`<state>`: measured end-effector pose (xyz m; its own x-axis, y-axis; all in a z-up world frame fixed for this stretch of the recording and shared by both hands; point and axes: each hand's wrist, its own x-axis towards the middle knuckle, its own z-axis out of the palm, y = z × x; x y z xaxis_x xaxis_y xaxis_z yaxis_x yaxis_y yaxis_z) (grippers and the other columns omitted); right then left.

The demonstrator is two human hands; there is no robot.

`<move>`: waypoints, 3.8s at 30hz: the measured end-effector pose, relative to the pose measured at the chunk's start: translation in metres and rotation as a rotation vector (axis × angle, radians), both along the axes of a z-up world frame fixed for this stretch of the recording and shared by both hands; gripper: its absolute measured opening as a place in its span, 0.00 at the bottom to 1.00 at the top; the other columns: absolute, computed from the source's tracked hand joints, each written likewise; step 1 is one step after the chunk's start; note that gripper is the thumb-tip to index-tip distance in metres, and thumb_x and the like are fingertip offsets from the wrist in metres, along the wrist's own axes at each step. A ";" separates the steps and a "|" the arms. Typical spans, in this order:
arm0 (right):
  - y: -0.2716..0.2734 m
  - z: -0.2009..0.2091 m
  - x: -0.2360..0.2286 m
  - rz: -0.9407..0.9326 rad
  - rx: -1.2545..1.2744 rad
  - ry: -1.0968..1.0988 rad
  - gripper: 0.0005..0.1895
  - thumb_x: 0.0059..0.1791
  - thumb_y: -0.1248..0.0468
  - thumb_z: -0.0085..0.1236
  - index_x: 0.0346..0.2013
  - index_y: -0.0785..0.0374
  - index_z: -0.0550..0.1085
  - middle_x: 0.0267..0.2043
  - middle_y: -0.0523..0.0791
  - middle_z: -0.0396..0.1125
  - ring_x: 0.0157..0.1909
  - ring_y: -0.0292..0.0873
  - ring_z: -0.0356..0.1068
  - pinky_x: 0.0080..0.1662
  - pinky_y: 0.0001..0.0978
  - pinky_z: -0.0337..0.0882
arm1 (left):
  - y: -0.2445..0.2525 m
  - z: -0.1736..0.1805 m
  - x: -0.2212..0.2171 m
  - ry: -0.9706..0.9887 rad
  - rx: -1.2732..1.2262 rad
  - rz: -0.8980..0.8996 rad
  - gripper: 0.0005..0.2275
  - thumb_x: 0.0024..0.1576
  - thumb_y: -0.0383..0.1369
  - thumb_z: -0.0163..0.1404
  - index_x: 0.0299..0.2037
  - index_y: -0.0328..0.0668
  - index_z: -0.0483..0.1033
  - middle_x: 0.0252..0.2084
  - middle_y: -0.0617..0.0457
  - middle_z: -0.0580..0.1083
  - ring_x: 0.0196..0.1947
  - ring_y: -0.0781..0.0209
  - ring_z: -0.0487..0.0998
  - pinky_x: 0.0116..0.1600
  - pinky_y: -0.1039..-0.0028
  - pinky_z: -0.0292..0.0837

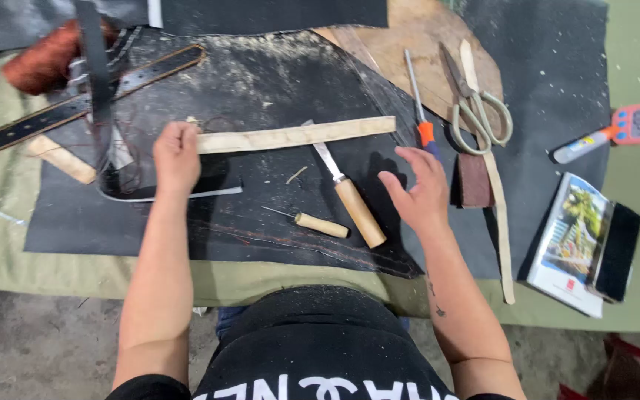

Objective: Measuring and aligning a piece of white lining material on a workbench using a ruler

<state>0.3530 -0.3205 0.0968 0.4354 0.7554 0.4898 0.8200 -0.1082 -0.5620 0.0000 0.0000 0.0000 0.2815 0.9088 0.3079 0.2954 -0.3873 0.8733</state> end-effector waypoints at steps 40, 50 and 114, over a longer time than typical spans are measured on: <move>0.039 0.017 -0.034 -0.060 0.246 -0.330 0.17 0.52 0.76 0.68 0.55 0.82 0.79 0.59 0.64 0.68 0.61 0.67 0.65 0.62 0.58 0.63 | -0.053 0.059 0.015 0.695 0.168 -0.148 0.27 0.52 0.67 0.46 0.39 0.54 0.77 0.34 0.61 0.79 0.34 0.59 0.80 0.32 0.66 0.76; 0.157 0.030 -0.060 0.596 -0.247 -0.248 0.18 0.53 0.43 0.56 0.47 0.49 0.80 0.37 0.45 0.76 0.43 0.54 0.76 0.51 0.46 0.71 | -0.067 0.117 0.051 0.215 0.465 -0.320 0.08 0.62 0.47 0.49 0.37 0.58 0.74 0.28 0.61 0.75 0.32 0.57 0.82 0.36 0.68 0.78; 0.122 -0.047 -0.017 0.406 -0.142 -0.258 0.15 0.53 0.58 0.63 0.51 0.62 0.79 0.53 0.49 0.73 0.57 0.53 0.71 0.62 0.46 0.66 | 0.063 0.091 -0.215 0.261 -0.354 0.650 0.29 0.52 0.22 0.54 0.67 0.39 0.65 0.63 0.44 0.72 0.60 0.49 0.74 0.59 0.62 0.70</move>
